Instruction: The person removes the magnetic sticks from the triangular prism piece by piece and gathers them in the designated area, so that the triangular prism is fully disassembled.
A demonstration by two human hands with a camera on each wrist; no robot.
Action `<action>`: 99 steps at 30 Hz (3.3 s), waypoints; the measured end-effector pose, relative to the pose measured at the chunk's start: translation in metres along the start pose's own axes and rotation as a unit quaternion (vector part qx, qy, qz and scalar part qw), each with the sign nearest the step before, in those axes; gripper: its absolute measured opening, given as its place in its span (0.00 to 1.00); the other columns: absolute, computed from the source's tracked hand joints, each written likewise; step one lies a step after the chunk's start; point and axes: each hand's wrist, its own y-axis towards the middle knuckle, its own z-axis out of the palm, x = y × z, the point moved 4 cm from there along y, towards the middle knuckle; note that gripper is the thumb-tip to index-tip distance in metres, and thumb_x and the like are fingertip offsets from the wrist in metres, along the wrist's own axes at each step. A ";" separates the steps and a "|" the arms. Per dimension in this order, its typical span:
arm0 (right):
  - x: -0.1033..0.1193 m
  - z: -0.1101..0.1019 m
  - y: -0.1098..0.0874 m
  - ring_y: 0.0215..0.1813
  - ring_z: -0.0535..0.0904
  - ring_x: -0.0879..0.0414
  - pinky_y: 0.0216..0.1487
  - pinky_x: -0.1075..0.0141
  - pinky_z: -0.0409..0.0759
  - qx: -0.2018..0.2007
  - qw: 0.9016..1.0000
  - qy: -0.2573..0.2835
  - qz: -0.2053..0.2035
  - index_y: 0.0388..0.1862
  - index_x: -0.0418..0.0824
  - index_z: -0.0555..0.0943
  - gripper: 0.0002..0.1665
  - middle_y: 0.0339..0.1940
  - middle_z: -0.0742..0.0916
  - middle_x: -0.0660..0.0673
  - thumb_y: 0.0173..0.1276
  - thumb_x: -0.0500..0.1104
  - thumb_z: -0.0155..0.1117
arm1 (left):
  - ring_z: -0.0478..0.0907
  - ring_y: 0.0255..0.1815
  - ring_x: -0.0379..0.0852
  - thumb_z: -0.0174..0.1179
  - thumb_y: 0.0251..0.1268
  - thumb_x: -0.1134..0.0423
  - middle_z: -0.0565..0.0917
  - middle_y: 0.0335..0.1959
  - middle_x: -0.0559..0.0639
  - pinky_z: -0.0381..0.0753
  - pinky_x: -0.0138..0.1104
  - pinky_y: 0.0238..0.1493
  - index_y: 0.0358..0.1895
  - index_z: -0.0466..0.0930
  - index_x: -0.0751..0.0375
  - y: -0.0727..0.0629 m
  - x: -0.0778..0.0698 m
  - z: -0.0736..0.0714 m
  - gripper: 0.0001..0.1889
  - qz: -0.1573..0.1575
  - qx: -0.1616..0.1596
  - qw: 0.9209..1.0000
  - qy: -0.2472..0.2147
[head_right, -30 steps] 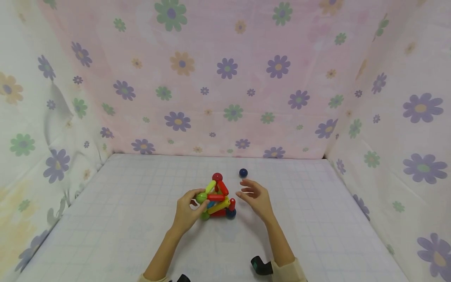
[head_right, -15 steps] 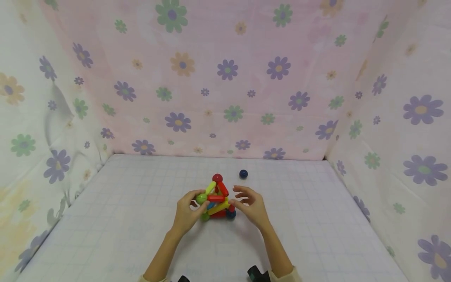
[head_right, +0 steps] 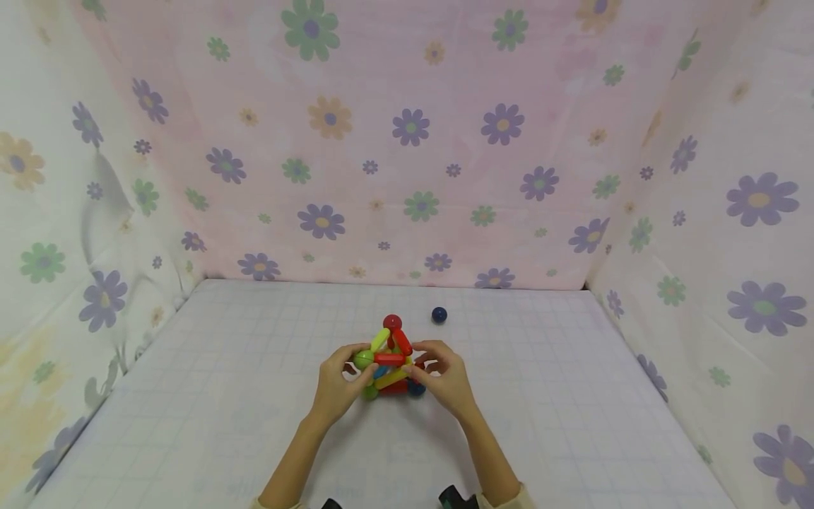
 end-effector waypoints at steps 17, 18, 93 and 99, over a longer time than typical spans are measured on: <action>0.030 0.007 0.003 0.37 0.77 0.35 0.36 0.67 0.81 0.013 1.000 -0.025 -0.007 0.46 0.21 0.77 0.18 0.38 0.84 0.28 0.54 0.23 0.65 | 0.75 0.32 0.44 0.69 0.52 0.69 0.84 0.39 0.55 0.79 0.36 0.30 0.46 0.79 0.68 -0.001 -0.001 0.000 0.17 -0.010 0.000 1.000 -0.004; 0.031 0.007 0.003 0.37 0.77 0.35 0.36 0.67 0.81 0.012 1.000 -0.027 -0.003 0.46 0.21 0.77 0.18 0.39 0.84 0.28 0.54 0.24 0.65 | 0.75 0.32 0.44 0.69 0.52 0.69 0.84 0.40 0.55 0.79 0.35 0.30 0.46 0.79 0.68 -0.001 -0.001 0.001 0.17 -0.009 0.000 1.000 -0.004; 0.006 0.028 -0.005 0.26 0.73 0.48 0.25 0.61 0.74 -0.079 0.984 -0.146 -0.060 0.37 0.33 0.83 0.15 0.25 0.84 0.46 0.48 0.29 0.73 | 0.79 0.34 0.44 0.66 0.56 0.64 0.85 0.41 0.54 0.81 0.41 0.30 0.48 0.79 0.68 -0.006 0.010 -0.002 0.17 -0.027 0.006 0.999 -0.044; 0.033 0.029 -0.004 0.26 0.73 0.43 0.24 0.58 0.74 -0.086 0.984 -0.140 -0.069 0.35 0.26 0.82 0.14 0.26 0.84 0.37 0.46 0.24 0.71 | 0.79 0.33 0.45 0.66 0.56 0.64 0.85 0.41 0.54 0.81 0.42 0.30 0.48 0.79 0.68 -0.006 0.010 -0.002 0.17 -0.025 0.005 0.999 -0.043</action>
